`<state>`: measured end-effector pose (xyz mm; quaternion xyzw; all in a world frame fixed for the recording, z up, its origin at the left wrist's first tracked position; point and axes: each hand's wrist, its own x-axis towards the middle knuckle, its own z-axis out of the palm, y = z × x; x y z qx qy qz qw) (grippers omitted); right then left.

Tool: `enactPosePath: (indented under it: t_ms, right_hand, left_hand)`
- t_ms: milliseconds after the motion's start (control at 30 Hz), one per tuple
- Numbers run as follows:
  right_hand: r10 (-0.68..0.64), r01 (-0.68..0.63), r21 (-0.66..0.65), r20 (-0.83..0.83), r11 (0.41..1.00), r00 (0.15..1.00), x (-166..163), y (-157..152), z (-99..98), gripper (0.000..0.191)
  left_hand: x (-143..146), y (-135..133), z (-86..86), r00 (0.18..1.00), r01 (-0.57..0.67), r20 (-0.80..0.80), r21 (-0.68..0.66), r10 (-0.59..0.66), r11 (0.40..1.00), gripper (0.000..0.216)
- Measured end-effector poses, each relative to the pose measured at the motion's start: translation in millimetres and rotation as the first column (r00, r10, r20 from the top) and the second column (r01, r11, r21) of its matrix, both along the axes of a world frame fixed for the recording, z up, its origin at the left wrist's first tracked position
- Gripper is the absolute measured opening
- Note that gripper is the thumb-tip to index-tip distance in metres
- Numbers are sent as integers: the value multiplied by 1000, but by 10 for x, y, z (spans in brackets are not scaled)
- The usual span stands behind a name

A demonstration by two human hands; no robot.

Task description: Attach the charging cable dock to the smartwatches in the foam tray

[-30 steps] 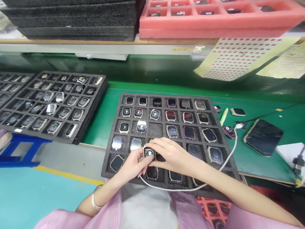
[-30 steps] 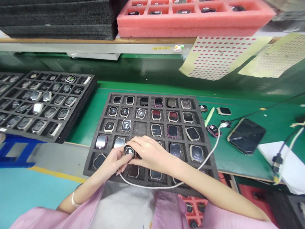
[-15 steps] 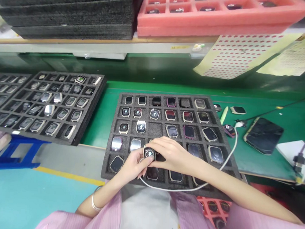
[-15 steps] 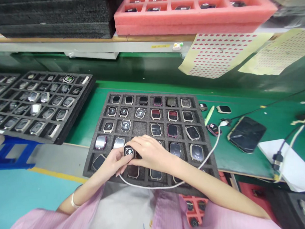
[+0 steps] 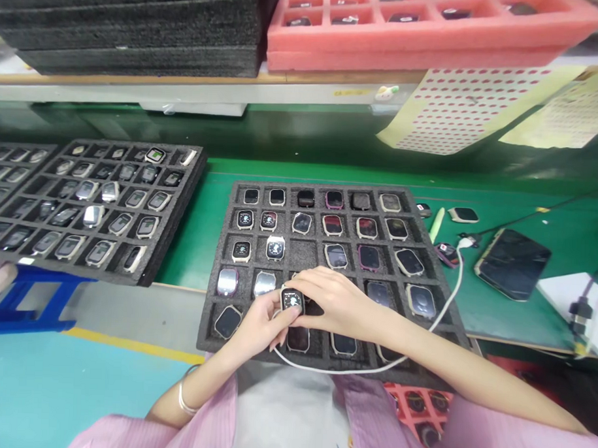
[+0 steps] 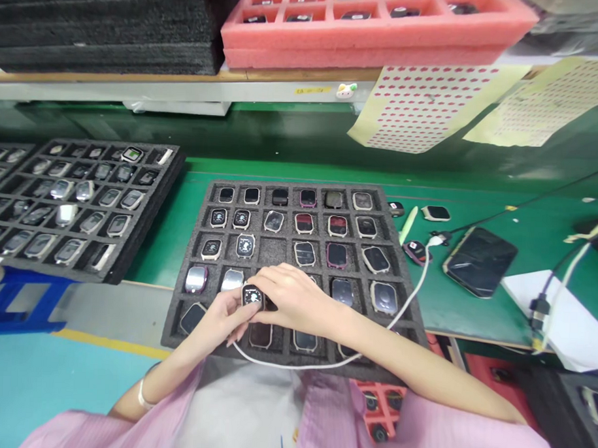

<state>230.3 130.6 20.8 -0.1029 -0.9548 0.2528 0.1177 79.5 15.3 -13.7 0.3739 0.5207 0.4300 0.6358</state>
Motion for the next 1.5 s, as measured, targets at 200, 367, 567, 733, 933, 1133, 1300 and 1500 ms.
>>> enactPosePath:
  t_ms: [200, 367, 567, 733, 933, 1133, 1300, 1500]
  right_hand:
    - [2, -2, -22, 20, 1000, 1000, 2, 24, 4, 41]
    - [-1, 1, -5, 11, 1000, 1000, -3, 8, 17, 39]
    - [5, -6, 41, 21, 999, 1000, -5, -20, 56, 36]
    - [9, -12, 74, 32, 997, 999, -10, -27, 86, 35]
    - [15, -17, 84, 32, 996, 999, -28, -73, 86, 35]
    - [20, -22, -58, -36, 998, 999, 37, 62, 173, 35]
    - [-195, 195, -3, -55, 981, 979, -5, 470, 84, 41]
    - [-189, 185, 242, -7, 953, 982, 196, 723, -47, 38]
  left_hand:
    - [41, 21, 65, 999, -28, -39, 4, 28, 1000, 32]
    - [38, 23, 99, 999, -31, -19, 1, 31, 1000, 35]
    - [25, 11, 77, 999, -8, -34, 9, 8, 1000, 33]
    - [17, 3, 54, 999, 5, -38, 23, -5, 1000, 33]
    - [2, -4, 50, 1000, 12, -20, 41, -11, 999, 31]
    - [18, -16, 31, 1000, -18, 8, 85, 18, 996, 41]
    - [49, -24, 36, 997, 57, 39, 79, -60, 995, 42]
    - [139, 1, 114, 988, -68, 138, 32, 63, 997, 49]
